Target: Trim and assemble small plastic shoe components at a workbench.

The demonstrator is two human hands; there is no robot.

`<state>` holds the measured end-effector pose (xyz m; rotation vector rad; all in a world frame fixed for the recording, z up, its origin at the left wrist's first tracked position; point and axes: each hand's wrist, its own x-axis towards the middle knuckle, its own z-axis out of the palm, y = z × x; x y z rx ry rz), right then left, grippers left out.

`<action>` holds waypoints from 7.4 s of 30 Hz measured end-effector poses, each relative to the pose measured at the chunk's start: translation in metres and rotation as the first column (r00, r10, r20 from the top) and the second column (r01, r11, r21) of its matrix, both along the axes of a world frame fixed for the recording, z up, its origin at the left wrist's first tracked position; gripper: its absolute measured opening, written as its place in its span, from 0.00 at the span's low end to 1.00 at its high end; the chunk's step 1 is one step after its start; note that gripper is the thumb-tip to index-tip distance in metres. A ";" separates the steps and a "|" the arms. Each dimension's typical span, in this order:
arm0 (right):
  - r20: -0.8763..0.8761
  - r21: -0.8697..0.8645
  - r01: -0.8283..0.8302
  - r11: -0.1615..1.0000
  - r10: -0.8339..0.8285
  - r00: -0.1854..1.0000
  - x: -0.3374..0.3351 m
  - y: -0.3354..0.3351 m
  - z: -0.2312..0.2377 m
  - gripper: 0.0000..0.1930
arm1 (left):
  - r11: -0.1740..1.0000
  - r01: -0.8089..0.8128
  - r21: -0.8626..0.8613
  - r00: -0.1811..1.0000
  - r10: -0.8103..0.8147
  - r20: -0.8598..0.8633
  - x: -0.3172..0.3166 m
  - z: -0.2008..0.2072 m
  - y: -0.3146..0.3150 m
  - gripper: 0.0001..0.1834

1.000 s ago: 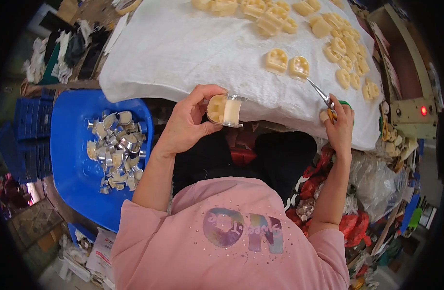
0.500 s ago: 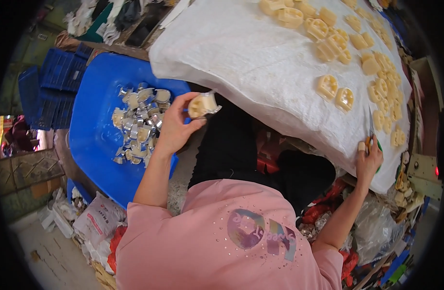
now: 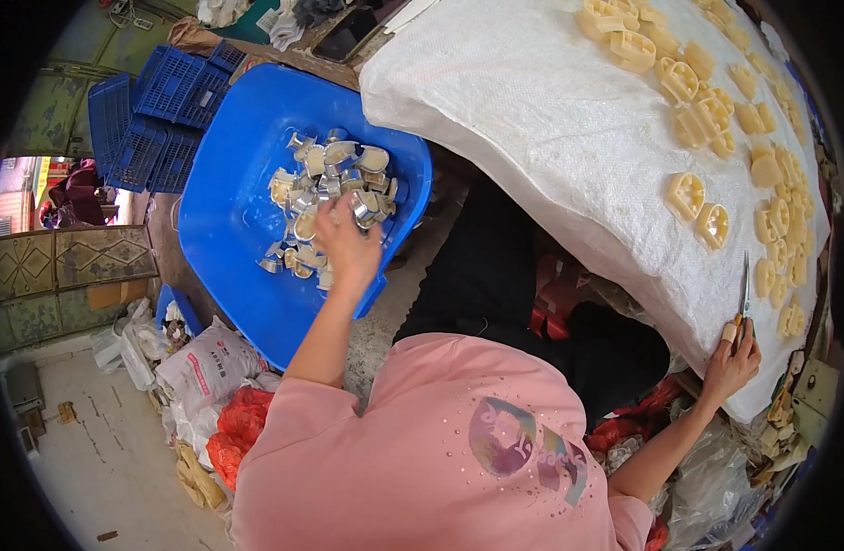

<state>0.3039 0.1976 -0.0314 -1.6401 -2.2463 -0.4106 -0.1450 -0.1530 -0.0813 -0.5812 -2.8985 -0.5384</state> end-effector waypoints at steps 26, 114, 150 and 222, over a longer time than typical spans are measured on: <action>-0.154 -0.004 0.321 0.947 -0.318 0.936 -0.035 -0.008 0.020 0.20 | 0.208 0.766 0.609 0.237 -0.971 0.034 0.103 0.086 0.187 0.15; -0.668 0.326 -0.265 0.907 0.420 0.615 0.065 0.164 0.148 0.14 | 0.028 0.526 0.850 -0.684 -0.579 0.443 0.296 0.089 0.406 0.19; 0.001 -0.316 0.706 0.634 -0.744 0.669 0.196 0.418 0.071 0.29 | 0.148 0.594 0.791 -0.590 -0.589 0.553 0.296 0.080 0.393 0.16; -0.363 -0.192 -0.547 0.814 0.459 0.811 -0.173 -0.058 0.039 0.20 | 0.445 0.795 0.412 0.511 -0.858 -0.058 0.072 0.080 0.211 0.35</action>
